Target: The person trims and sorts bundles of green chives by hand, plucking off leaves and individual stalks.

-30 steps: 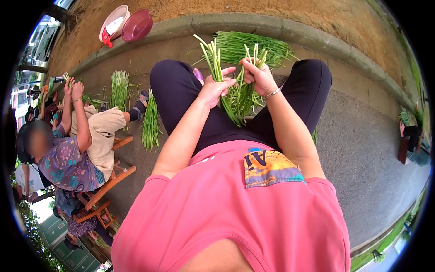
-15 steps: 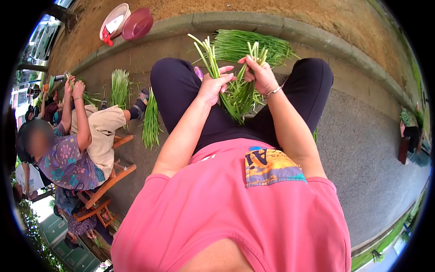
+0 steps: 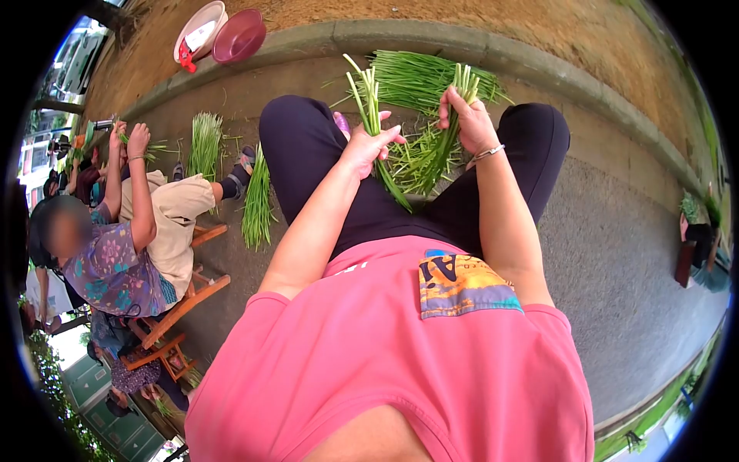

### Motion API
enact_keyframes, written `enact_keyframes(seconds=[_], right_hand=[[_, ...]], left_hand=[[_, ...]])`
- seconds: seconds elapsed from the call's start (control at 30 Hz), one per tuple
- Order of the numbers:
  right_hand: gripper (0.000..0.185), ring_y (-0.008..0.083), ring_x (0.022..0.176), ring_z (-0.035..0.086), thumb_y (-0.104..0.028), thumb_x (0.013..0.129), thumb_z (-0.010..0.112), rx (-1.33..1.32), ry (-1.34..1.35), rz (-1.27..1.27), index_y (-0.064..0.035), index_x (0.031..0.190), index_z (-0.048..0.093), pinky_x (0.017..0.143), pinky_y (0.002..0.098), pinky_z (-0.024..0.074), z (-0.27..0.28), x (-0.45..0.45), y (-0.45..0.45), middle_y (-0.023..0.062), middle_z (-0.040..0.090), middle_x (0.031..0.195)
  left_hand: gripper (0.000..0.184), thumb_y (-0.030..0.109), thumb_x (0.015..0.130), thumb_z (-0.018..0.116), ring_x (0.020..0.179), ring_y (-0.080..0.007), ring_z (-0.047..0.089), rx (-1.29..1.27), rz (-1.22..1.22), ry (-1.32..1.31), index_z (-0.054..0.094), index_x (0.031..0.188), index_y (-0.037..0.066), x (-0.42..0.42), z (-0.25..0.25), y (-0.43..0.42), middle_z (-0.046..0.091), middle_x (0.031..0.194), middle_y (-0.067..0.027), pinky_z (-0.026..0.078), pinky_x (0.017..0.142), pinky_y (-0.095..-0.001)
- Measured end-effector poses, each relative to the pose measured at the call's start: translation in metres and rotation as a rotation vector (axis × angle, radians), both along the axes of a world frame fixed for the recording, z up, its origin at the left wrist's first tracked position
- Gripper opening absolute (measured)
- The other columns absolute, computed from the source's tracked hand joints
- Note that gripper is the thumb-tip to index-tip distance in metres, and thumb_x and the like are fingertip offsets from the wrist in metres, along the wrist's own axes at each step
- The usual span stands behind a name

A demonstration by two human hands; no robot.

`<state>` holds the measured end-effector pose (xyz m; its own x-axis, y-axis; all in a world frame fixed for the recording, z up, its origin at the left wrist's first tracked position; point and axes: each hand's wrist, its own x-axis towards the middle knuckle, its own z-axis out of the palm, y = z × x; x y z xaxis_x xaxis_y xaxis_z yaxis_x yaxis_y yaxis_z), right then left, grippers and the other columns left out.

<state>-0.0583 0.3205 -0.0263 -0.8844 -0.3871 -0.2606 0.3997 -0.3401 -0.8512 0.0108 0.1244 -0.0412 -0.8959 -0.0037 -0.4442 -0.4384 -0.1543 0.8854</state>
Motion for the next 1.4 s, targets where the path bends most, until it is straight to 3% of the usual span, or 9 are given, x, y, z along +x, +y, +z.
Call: enact_keyframes(seconds=[0.13,0.3,0.37,0.43,0.53,0.7,0.87,1.17,1.4], right_hand=[[0.018,0.0069,0.049,0.04,-0.025,0.088,0.051,0.022,-0.031,0.002,-0.0071,0.084,0.052,0.049,0.0225,0.0358,-0.004,-0.001,0.0,-0.002,0.045,0.061],[0.012,0.0042,0.044,0.037,-0.017,0.082,0.059,0.215,0.013,-0.038,-0.006,0.083,0.056,0.041,0.0202,0.0319,-0.001,0.002,-0.006,-0.0053,0.045,0.057],[0.011,0.0036,0.043,0.037,-0.015,0.08,0.062,0.265,0.011,-0.055,-0.0056,0.082,0.058,0.039,0.0194,0.0302,-0.001,0.002,-0.008,-0.0057,0.046,0.056],[0.012,0.0027,0.043,0.039,-0.016,0.077,0.064,0.552,0.102,-0.034,-0.005,0.082,0.061,0.038,0.0187,0.0298,0.003,0.003,-0.011,-0.0052,0.049,0.059],[0.016,0.002,0.043,0.038,-0.017,0.075,0.066,0.562,0.132,0.06,-0.0051,0.084,0.062,0.038,0.0184,0.0297,0.016,0.008,-0.022,-0.0052,0.051,0.059],[0.014,0.0017,0.043,0.037,-0.01,0.077,0.064,0.223,0.044,0.134,-0.0028,0.088,0.06,0.037,0.0178,0.0294,0.03,0.018,-0.039,-0.005,0.051,0.06],[0.009,0.0025,0.042,0.039,-0.01,0.077,0.064,0.194,0.064,0.112,-0.0037,0.082,0.059,0.037,0.0182,0.0302,0.021,0.019,-0.037,-0.004,0.052,0.06],[0.01,0.0053,0.043,0.04,-0.012,0.079,0.063,0.105,-0.006,-0.035,-0.0035,0.082,0.059,0.04,0.0198,0.0316,0.01,0.014,-0.022,-0.0031,0.048,0.057],[0.008,0.0051,0.042,0.032,-0.011,0.08,0.061,0.038,-0.06,-0.13,-0.0053,0.08,0.055,0.043,0.0211,0.0314,0.01,0.011,-0.019,-0.0043,0.041,0.053]], left_hand=[[0.038,0.015,0.083,0.058,0.041,-0.0041,0.039,-0.002,-0.015,0.012,0.047,0.115,-0.001,-0.001,0.0,0.0,0.063,0.075,-0.0099,0.031,0.038,-0.0155],[0.02,0.016,0.084,0.055,0.041,-0.0043,0.038,0.031,-0.09,-0.013,0.061,0.092,-0.001,-0.004,0.001,-0.003,0.063,0.074,-0.0087,0.031,0.039,-0.0165],[0.02,0.016,0.084,0.055,0.041,-0.0043,0.038,0.05,-0.095,-0.009,0.061,0.091,-0.001,-0.004,0.006,-0.004,0.063,0.074,-0.0083,0.031,0.039,-0.0169],[0.02,0.016,0.084,0.054,0.041,-0.0044,0.038,0.069,-0.102,-0.003,0.061,0.09,-0.001,-0.004,0.007,-0.005,0.063,0.073,-0.0079,0.031,0.039,-0.0172],[0.02,0.017,0.083,0.056,0.041,-0.0043,0.038,0.035,-0.154,-0.018,0.061,0.091,-0.001,-0.004,0.008,-0.004,0.062,0.072,-0.0073,0.03,0.039,-0.0175],[0.017,0.016,0.08,0.06,0.04,-0.0047,0.039,0.054,-0.302,-0.033,0.061,0.09,0.003,-0.001,0.01,0.001,0.062,0.068,-0.0066,0.03,0.037,-0.0182],[0.02,0.016,0.079,0.062,0.042,-0.0053,0.041,0.144,-0.367,-0.012,0.058,0.095,0.004,0.001,0.007,-0.001,0.062,0.069,-0.0067,0.032,0.039,-0.0184],[0.029,0.02,0.088,0.05,0.063,-0.0134,0.055,0.3,-0.123,0.052,0.052,0.108,0.0,-0.001,0.01,-0.002,0.061,0.09,-0.0122,0.045,0.057,-0.0247],[0.024,0.018,0.089,0.049,0.071,-0.015,0.061,0.061,-0.155,0.006,0.055,0.102,-0.001,-0.001,0.007,0.0,0.062,0.091,-0.0131,0.046,0.059,-0.0241]])
